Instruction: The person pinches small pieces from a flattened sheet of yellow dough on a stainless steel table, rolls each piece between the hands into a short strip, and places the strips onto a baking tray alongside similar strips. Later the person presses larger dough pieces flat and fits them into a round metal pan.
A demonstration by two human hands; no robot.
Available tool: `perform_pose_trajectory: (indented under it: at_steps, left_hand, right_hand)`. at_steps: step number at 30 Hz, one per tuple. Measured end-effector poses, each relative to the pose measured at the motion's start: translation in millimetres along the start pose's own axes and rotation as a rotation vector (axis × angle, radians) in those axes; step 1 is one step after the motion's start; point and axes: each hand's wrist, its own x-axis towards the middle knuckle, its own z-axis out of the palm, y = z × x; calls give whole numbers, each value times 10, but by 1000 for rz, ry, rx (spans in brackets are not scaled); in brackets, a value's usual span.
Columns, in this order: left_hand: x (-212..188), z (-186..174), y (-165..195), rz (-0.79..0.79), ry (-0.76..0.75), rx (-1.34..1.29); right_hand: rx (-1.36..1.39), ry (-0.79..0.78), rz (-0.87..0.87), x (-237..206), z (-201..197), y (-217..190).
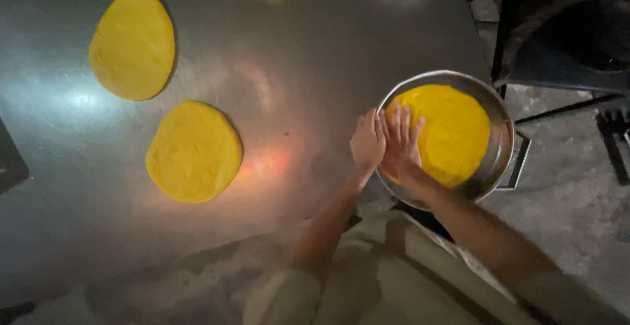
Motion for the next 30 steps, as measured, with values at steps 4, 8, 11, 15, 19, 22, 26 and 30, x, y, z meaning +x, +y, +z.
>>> perform_pose_trajectory:
  at_steps: [4,8,11,15,19,22,26,30]
  left_hand:
    - [-73,58,33,-211,-208,-42]
    - [-151,105,146,-287,-157,-29]
    - [-179,148,192,-235,-35,-9]
    - [-245,223,174,-168,6,155]
    - [-352,330,128,-400,-92,96]
    - [-391,400,119,-295,30,197]
    - [-389,413,221,-348,36,197]
    - [-370,306,442,-347,13,226]
  right_hand:
    - [481,35,-291,1,94,318]
    - [143,21,-213,-274,301,465]
    - [67,-101,-268,-389,471,423]
    - [152,-46,-527,-265,699,656]
    - [145,150,-647,-256,885,1101]
    - [47,49,-789,-431,1022,1229]
    - [-135,-152,-823,-690,1007,1309]
    - [-77,98,-861,-840,945,1491]
